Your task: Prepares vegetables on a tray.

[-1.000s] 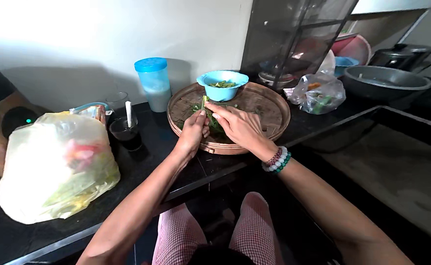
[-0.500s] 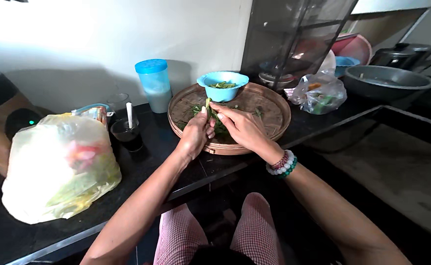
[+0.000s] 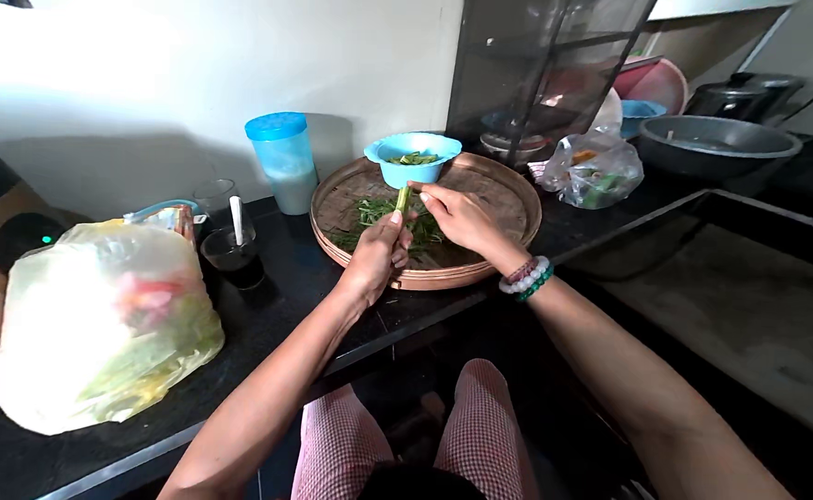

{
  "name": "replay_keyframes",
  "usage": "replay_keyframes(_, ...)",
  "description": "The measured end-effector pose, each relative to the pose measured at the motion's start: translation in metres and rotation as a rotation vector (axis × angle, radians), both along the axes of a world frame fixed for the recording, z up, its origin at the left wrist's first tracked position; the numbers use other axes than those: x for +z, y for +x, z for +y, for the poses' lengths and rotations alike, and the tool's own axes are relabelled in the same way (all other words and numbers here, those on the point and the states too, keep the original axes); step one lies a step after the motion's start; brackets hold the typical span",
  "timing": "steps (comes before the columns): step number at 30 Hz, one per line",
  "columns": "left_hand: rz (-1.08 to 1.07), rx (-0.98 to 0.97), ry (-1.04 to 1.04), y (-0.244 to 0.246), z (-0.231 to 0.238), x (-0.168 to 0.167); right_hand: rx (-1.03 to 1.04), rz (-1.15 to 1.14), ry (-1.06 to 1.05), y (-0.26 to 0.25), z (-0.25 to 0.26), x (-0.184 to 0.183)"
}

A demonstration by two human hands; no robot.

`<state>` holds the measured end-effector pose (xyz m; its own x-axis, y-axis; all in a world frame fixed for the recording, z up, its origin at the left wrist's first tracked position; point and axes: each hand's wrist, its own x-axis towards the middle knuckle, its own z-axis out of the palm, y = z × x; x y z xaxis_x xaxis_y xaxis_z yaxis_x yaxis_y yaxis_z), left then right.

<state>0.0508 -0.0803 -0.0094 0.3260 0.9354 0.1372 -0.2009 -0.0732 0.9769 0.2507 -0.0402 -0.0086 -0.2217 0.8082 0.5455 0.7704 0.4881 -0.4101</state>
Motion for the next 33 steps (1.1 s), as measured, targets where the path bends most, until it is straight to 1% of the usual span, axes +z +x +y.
replay_keyframes(2,0.004,0.034,-0.039,-0.001,0.003,0.004,-0.025,0.024,-0.131,0.009,0.002,0.000)
replay_keyframes(3,-0.006,0.055,-0.057,-0.002,0.005,0.004,-0.046,0.038,-0.134,0.011,-0.006,0.001)
replay_keyframes(6,-0.055,0.097,-0.069,-0.001,0.008,0.001,-0.001,0.030,-0.036,-0.002,-0.037,0.014)
replay_keyframes(8,-0.094,0.116,-0.060,0.002,0.009,0.000,0.033,-0.005,0.018,-0.014,-0.044,0.013)
replay_keyframes(12,-0.111,0.127,-0.044,0.006,0.011,-0.002,0.034,-0.057,0.056,-0.031,-0.041,0.008)
replay_keyframes(17,-0.136,0.115,-0.066,0.005,0.010,-0.002,0.025,-0.086,0.021,-0.032,-0.041,0.010)
replay_keyframes(20,-0.133,0.115,-0.056,0.005,0.010,0.003,0.006,-0.103,0.065,-0.033,-0.038,0.012)
replay_keyframes(26,-0.128,0.122,-0.078,0.007,0.013,0.004,-0.001,-0.042,0.101,-0.034,-0.033,0.015)
replay_keyframes(28,-0.087,0.094,-0.055,0.009,0.009,0.003,-0.012,-0.013,0.059,-0.025,-0.016,0.016)
replay_keyframes(30,-0.061,0.085,-0.029,0.007,0.006,0.005,-0.022,0.017,-0.047,-0.009,0.011,0.012)
replay_keyframes(31,-0.065,0.099,-0.029,0.005,0.007,0.006,-0.018,0.019,-0.135,0.000,0.021,0.010)
replay_keyframes(33,-0.069,0.129,-0.057,0.002,0.008,0.007,-0.046,-0.064,-0.354,0.011,0.022,0.019)
